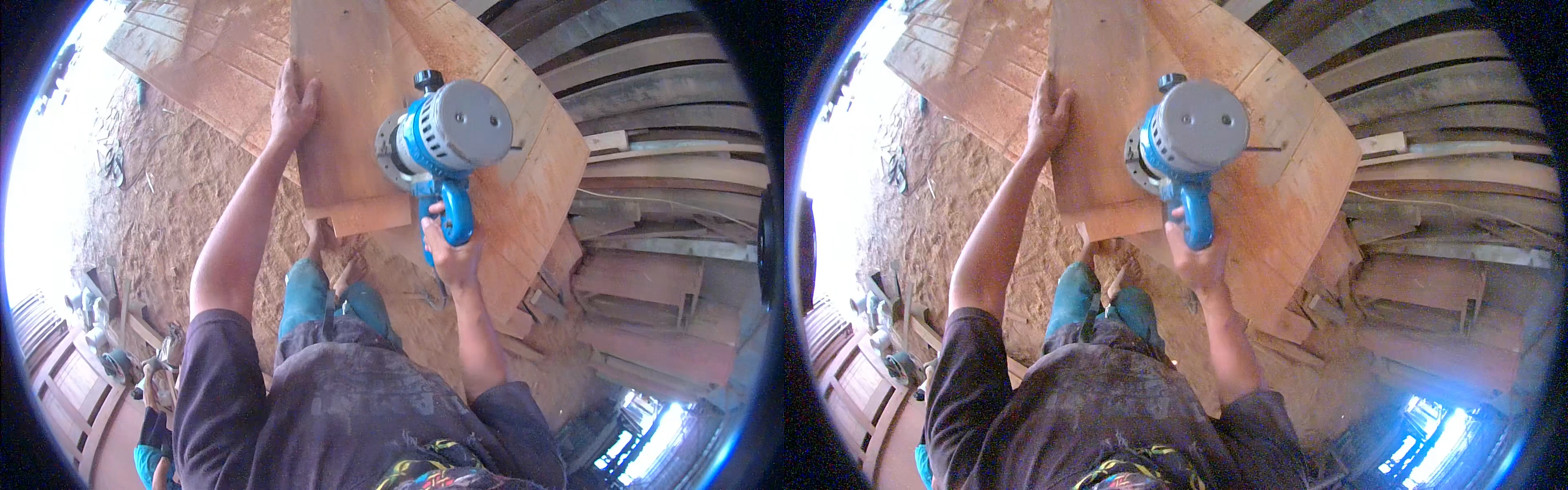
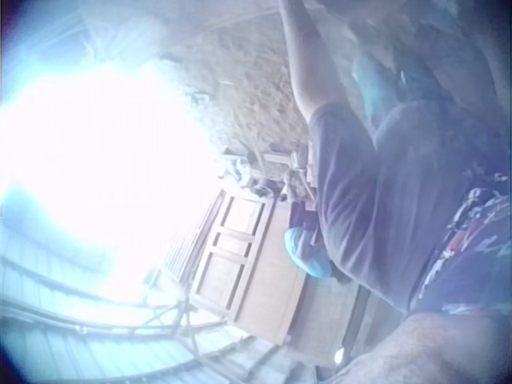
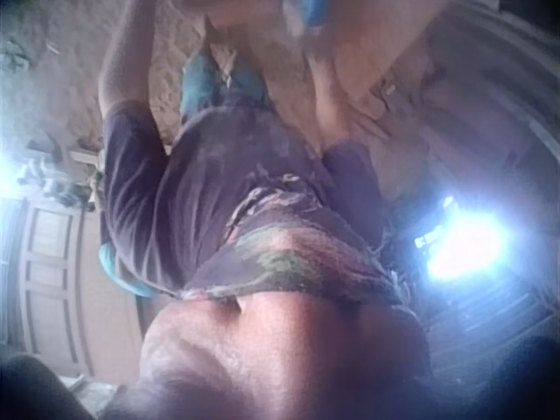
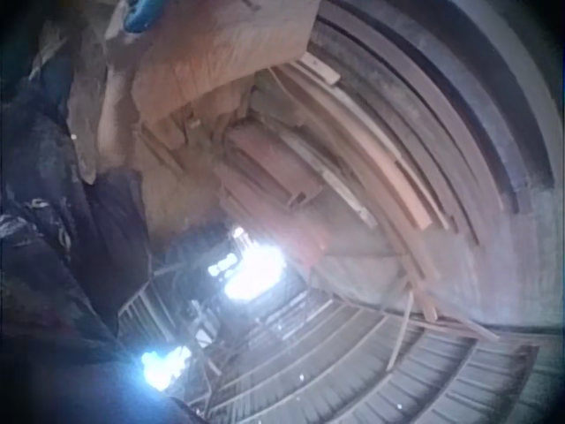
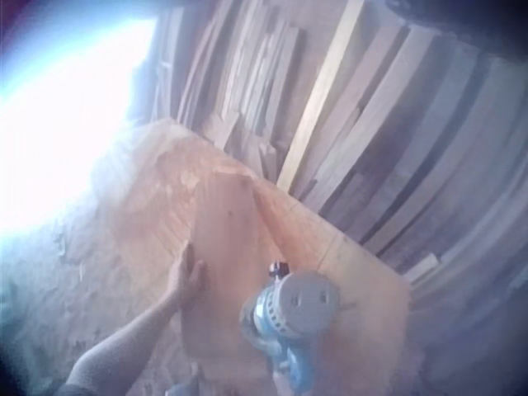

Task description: The person uses a handheld electric router to smooth the edges of several wooden planks on a workbench. They repeatedly position the planks, run the router along the edges, and flip the pieces to work on different sides.

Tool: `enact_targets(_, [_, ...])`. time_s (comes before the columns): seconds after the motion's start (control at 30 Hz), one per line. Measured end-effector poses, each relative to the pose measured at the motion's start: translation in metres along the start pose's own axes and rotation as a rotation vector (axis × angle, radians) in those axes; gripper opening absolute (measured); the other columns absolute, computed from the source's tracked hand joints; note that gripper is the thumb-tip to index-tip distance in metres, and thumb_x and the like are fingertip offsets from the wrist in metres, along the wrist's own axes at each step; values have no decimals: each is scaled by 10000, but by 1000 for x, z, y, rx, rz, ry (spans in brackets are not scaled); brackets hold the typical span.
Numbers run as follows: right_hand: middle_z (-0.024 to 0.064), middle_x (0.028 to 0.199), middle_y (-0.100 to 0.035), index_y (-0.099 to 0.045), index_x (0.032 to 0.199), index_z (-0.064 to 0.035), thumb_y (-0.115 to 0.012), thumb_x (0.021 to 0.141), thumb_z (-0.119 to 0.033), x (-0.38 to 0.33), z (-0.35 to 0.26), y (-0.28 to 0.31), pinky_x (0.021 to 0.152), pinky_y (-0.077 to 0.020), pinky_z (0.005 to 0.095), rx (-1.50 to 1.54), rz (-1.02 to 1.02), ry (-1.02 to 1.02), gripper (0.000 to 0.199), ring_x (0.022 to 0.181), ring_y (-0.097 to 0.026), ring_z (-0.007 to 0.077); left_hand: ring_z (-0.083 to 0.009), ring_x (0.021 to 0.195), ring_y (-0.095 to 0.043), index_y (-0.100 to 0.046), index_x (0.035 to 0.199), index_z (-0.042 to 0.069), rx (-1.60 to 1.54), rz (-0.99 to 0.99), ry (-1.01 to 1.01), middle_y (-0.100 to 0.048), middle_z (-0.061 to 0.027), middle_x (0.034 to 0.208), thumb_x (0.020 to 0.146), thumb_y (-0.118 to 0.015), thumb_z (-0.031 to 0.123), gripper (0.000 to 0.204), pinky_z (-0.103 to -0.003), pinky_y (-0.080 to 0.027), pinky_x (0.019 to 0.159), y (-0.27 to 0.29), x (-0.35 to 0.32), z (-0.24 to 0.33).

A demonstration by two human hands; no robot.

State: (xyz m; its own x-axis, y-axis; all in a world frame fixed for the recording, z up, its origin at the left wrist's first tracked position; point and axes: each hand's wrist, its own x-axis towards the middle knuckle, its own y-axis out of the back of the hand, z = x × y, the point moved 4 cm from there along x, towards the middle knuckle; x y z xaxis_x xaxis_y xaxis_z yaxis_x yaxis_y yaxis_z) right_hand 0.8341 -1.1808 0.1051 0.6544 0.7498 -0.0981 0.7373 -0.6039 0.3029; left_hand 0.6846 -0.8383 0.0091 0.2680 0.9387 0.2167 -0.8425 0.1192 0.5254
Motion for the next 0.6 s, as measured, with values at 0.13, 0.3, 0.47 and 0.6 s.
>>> enact_targets(0.13, [-11, 695, -621, -671, 1028, -41, -700, 912, 6, -54, 3, 21, 519, -452, 253, -45, 2, -26, 129, 599, -587, 63, -398, 1492, -387, -342, 1570, -41, 25, 17, -11, -407, -265, 1597, 997, -605, 376, 755, -446, -303, 1238, 2, 5, -6])
enact_targets(0.3, [-22, 711, -627, -680, 1003, -34, -727, 891, 25, -112, 0, 33, 559, -452, 245, -107, 15, 38, 134, 622, -572, 52, -365, 1518, -360, -341, 1574, -37, 14, 2, -14, -388, -253, 1618, 1008, -598, 427, 775, -426, -283, 1249, 1, 5, -9])
enact_targets(0.47, [-31, 725, -625, -678, 1004, -35, -744, 883, 27, -117, 2, 33, 575, -446, 238, -77, 28, -2, 151, 640, -564, 46, -392, 1510, -358, -323, 1575, -53, 6, -2, -16, -376, -265, 1615, 990, -599, 426, 804, -443, -285, 1246, 1, 6, -6])
enact_targets(0.6, [-33, 722, -614, -670, 1018, -38, -733, 891, 32, -101, -1, 29, 562, -444, 239, -131, -36, 27, 158, 635, -557, 43, -387, 1514, -353, -329, 1583, -22, 15, 13, -13, -371, -250, 1623, 987, -600, 433, 797, -447, -279, 1246, -1, 5, -10])
